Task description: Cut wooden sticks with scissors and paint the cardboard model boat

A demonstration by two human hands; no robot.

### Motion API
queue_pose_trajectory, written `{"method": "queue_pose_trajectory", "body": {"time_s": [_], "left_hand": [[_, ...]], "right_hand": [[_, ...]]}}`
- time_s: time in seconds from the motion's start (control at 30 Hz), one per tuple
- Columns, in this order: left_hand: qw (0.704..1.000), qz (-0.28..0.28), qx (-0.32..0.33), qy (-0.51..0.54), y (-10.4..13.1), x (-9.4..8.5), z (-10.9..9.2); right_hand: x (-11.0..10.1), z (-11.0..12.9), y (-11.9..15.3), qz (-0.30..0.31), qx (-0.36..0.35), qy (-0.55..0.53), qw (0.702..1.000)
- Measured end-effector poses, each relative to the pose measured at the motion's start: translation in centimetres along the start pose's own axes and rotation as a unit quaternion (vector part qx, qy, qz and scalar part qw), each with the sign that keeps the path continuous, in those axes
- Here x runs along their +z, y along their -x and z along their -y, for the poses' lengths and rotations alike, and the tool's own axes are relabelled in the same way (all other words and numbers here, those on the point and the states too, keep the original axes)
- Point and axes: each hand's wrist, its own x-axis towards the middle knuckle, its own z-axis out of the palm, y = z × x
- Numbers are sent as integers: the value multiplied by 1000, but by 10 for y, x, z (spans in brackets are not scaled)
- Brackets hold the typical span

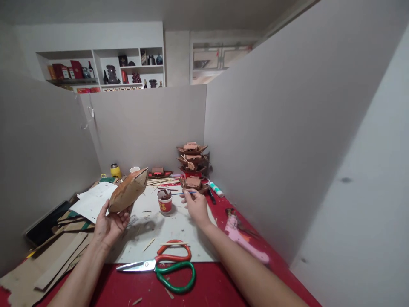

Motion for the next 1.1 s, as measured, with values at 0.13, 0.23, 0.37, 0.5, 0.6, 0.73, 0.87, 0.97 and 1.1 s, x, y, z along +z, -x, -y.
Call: {"method": "queue_pose_trajectory", "body": {"time_s": [0.13,0.23,0.37,0.5,0.6,0.73,0.87,0.97,1.1], "left_hand": [[1000,-7,-13,-13,-1,-2,2],[1000,-16,-16,-17,-3,-2,3],[999,-36,-28,-20,-4,-2,8],[997,-50,-57,-28,-4,0,20],[994,-56,-81,-38,-3,3,28],[991,-64,-108,-46,0,8,34],[988,-68,-126,-49,2,12,36],[988,-68,-130,-50,4,14,36],[988,-69,-129,-50,5,15,36]], "right_hand": [[-7,-5,0,-15,82,-114,990],[-12,-4,1,-15,127,-190,973],[-15,5,4,0,153,-271,950],[-12,22,16,16,162,-340,926],[-6,35,27,17,168,-385,907],[-1,45,36,15,176,-418,891],[-1,47,37,7,176,-433,884],[-3,48,36,6,168,-436,884],[-3,46,35,1,163,-435,886]]}}
